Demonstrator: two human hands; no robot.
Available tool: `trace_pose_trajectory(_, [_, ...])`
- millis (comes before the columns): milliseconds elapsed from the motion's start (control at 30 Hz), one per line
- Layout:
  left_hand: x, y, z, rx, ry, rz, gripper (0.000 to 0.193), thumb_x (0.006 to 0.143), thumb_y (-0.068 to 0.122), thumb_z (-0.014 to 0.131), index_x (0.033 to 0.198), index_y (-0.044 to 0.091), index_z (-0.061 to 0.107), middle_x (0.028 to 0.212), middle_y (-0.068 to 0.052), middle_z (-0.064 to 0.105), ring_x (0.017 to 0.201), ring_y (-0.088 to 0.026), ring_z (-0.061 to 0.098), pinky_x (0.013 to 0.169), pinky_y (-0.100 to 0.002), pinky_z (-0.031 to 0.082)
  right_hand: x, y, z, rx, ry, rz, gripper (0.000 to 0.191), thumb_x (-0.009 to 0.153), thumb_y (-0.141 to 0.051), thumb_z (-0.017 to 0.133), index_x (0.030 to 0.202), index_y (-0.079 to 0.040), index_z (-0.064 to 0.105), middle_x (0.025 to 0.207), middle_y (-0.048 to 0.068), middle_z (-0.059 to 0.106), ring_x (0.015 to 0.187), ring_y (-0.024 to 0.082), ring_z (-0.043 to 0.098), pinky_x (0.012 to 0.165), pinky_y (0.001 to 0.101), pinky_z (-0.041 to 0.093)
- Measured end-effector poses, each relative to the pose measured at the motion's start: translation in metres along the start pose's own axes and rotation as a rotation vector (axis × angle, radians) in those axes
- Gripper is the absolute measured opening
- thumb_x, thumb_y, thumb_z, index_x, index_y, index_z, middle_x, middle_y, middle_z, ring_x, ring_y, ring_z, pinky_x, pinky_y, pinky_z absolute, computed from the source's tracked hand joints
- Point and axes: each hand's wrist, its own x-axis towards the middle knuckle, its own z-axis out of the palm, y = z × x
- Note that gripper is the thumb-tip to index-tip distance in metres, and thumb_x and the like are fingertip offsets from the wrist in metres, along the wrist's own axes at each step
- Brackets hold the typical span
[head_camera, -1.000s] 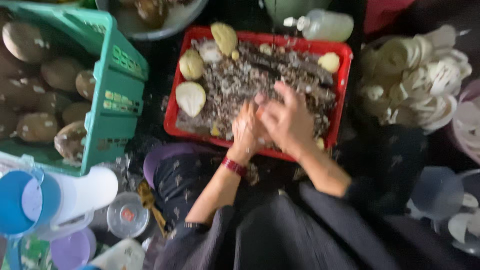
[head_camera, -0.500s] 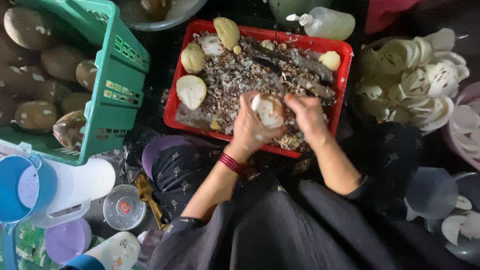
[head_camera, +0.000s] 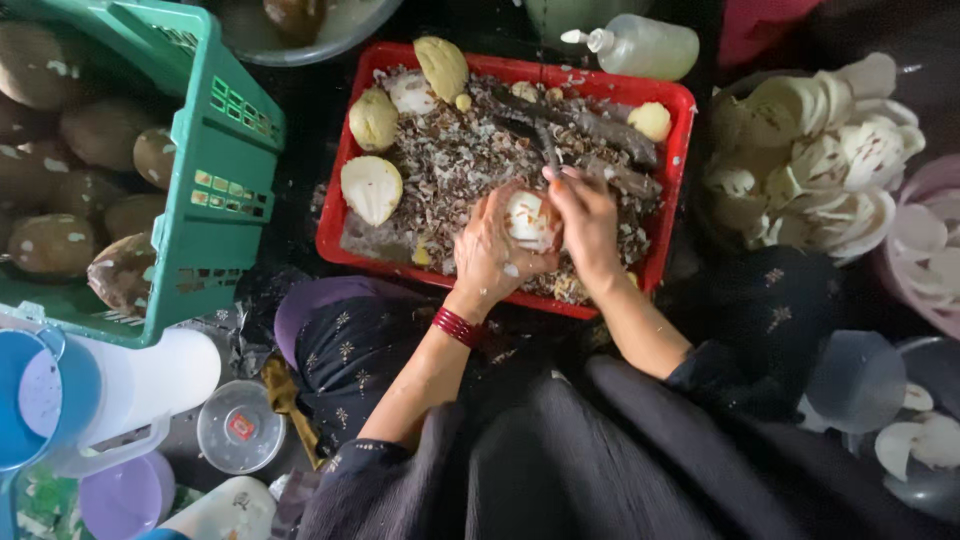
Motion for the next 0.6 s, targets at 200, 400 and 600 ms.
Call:
trace_pose_trajectory(200, [0.005,0.002,-0.008,-0.072,-0.075,-0.059,0.096,0.055,0.035,0.093,0.138,0.012,0.050,0.127,-0.015,0.066,0.098,-0.036,0.071,0.078,-0.045,0.061,0.000,-0.006,-0.003,-0.577,0.068,-0.707,0.031,0.103,-0.019,0.058,0.126,-0.006,0.074,0.142,0.016,0.058,0.129,0.027,0.057,0.109,0.0386,0.049])
trace_pose_trajectory(400, [0.003,0.012,-0.009,-0.029,-0.075,-0.012,0.094,0.049,0.032,0.094,0.134,0.015,0.057,0.113,-0.014,0.069,0.098,-0.036,0.071,0.080,-0.048,0.058,0.008,-0.030,-0.002,-0.189,-0.070,0.113,0.032,0.106,-0.033,0.060,0.110,-0.007,0.078,0.121,0.018,0.069,0.092,0.030,0.070,0.082,0.0435,0.058])
trace_pose_trajectory(600, [0.010,0.011,-0.018,0.000,-0.231,-0.067,0.102,0.047,0.033,0.095,0.138,0.017,0.052,0.120,-0.010,0.065,0.106,-0.034,0.068,0.087,-0.046,0.057,0.013,-0.004,-0.013,-0.550,-0.175,-0.103,0.036,0.097,-0.038,0.059,0.116,-0.017,0.080,0.136,0.002,0.065,0.101,0.020,0.068,0.089,0.0394,0.053])
